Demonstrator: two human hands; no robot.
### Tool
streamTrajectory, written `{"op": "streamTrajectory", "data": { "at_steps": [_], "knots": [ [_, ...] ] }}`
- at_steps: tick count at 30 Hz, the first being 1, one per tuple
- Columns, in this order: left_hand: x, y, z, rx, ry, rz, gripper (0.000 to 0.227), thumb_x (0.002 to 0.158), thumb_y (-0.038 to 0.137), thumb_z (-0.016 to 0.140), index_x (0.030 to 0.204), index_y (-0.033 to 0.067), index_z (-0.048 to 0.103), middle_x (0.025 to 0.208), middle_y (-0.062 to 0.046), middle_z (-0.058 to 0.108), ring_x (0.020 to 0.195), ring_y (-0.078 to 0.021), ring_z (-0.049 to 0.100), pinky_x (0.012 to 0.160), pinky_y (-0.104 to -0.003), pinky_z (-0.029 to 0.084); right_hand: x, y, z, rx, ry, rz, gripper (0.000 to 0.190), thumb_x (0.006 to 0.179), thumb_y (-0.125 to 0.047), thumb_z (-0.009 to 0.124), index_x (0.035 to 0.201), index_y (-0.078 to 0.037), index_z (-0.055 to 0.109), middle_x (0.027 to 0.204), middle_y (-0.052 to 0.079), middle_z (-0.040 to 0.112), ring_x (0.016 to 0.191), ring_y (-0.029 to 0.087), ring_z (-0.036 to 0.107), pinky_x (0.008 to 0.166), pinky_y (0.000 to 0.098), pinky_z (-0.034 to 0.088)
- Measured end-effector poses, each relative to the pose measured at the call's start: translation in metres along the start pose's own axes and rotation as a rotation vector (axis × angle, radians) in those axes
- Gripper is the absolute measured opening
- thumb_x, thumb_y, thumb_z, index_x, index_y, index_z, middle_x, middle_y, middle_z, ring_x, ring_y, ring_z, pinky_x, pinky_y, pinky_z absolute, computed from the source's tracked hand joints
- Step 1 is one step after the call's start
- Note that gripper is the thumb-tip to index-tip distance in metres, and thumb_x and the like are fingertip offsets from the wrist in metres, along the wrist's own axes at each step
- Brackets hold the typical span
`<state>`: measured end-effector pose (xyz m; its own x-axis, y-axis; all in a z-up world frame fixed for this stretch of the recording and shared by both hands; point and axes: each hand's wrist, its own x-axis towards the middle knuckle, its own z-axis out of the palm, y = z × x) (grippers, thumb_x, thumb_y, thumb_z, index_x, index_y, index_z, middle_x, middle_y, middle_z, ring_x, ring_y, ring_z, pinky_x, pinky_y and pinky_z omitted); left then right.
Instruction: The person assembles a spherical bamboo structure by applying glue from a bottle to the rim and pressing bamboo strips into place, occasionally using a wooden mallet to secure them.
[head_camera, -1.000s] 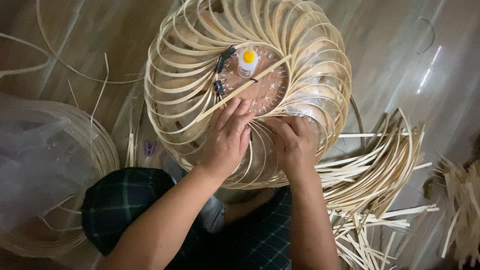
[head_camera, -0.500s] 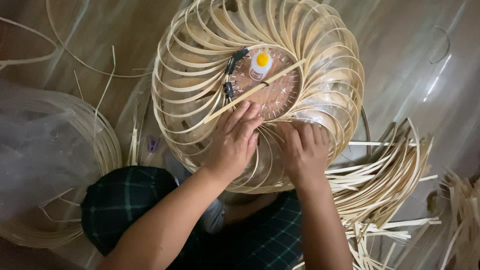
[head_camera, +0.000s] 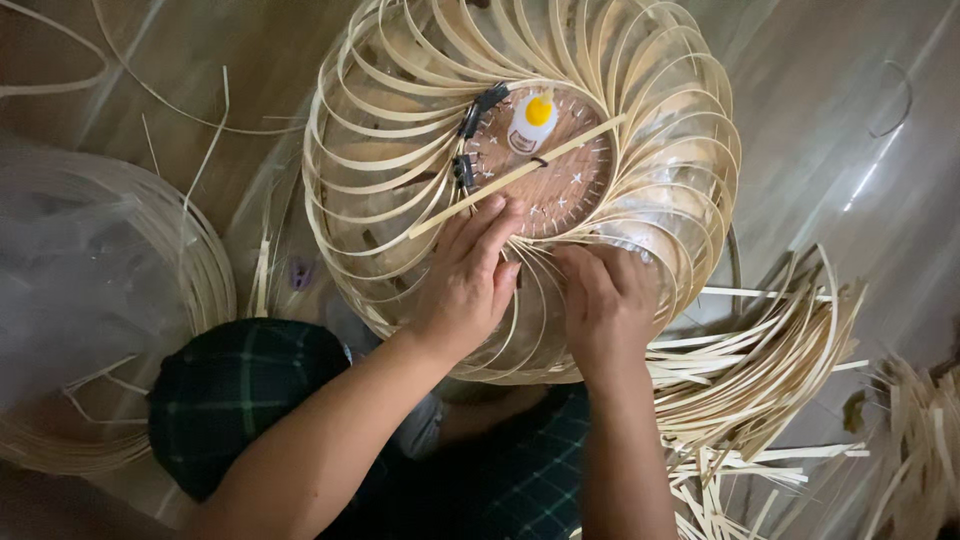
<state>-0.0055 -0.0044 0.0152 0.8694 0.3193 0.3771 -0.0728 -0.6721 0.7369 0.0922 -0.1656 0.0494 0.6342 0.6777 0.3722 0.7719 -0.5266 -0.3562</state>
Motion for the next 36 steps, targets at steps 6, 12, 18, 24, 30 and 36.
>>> {"op": "streamTrajectory", "data": {
  "at_steps": [6,12,18,24,30,36],
  "knots": [
    [-0.001,-0.003,0.001,0.034,0.028,0.060,0.058,0.097,0.004,0.066,0.150,0.0040,0.042,0.159,-0.014,0.046,0.149,-0.0386,0.042,0.123,-0.055,0.035,0.011,-0.009,0.003,-0.035,0.041,0.017,0.015,0.093,-0.007,0.072,0.106,-0.013,0.076,0.100,0.006,0.067,0.094,0.027,0.063,0.084,0.0411,0.043],
    [-0.011,0.001,0.006,0.229,-0.007,0.140,0.059,0.100,0.016,0.068,0.154,0.0177,0.044,0.167,-0.016,0.031,0.154,-0.0410,0.035,0.125,-0.061,0.031,0.008,-0.007,0.003,-0.006,0.023,0.053,0.023,0.090,-0.003,0.072,0.109,-0.013,0.078,0.097,0.004,0.068,0.092,0.026,0.062,0.084,0.0410,0.044],
    [-0.019,0.002,0.006,0.330,-0.161,0.105,0.063,0.100,0.025,0.067,0.158,0.0178,0.044,0.169,-0.017,0.024,0.157,-0.0381,0.024,0.126,-0.063,0.023,0.009,-0.006,0.002,-0.040,0.011,0.054,0.022,0.088,-0.004,0.074,0.109,-0.012,0.078,0.099,0.004,0.069,0.094,0.025,0.063,0.084,0.0407,0.044],
    [-0.018,0.000,0.009,0.350,-0.110,0.140,0.063,0.105,0.023,0.066,0.162,0.0195,0.040,0.171,-0.014,0.026,0.159,-0.0335,0.023,0.128,-0.061,0.021,0.007,-0.003,-0.010,0.020,0.167,0.147,0.020,0.090,-0.004,0.080,0.108,-0.009,0.075,0.110,0.009,0.067,0.104,0.029,0.062,0.091,0.0398,0.049],
    [-0.019,-0.001,0.009,0.332,-0.129,0.128,0.060,0.104,0.023,0.063,0.160,0.0194,0.041,0.168,-0.016,0.029,0.159,-0.0346,0.024,0.128,-0.062,0.020,0.011,0.005,-0.009,0.037,0.081,0.147,0.018,0.087,-0.004,0.082,0.103,-0.008,0.074,0.105,0.010,0.067,0.101,0.031,0.062,0.089,0.0409,0.050],
    [-0.021,-0.001,0.008,0.350,-0.092,0.142,0.055,0.108,0.024,0.062,0.160,0.0188,0.044,0.168,-0.015,0.033,0.158,-0.0344,0.028,0.128,-0.060,0.023,0.017,0.010,-0.013,0.119,-0.019,0.085,0.022,0.087,-0.001,0.080,0.106,-0.011,0.077,0.098,0.006,0.069,0.094,0.027,0.064,0.084,0.0399,0.047]
  ]
}}
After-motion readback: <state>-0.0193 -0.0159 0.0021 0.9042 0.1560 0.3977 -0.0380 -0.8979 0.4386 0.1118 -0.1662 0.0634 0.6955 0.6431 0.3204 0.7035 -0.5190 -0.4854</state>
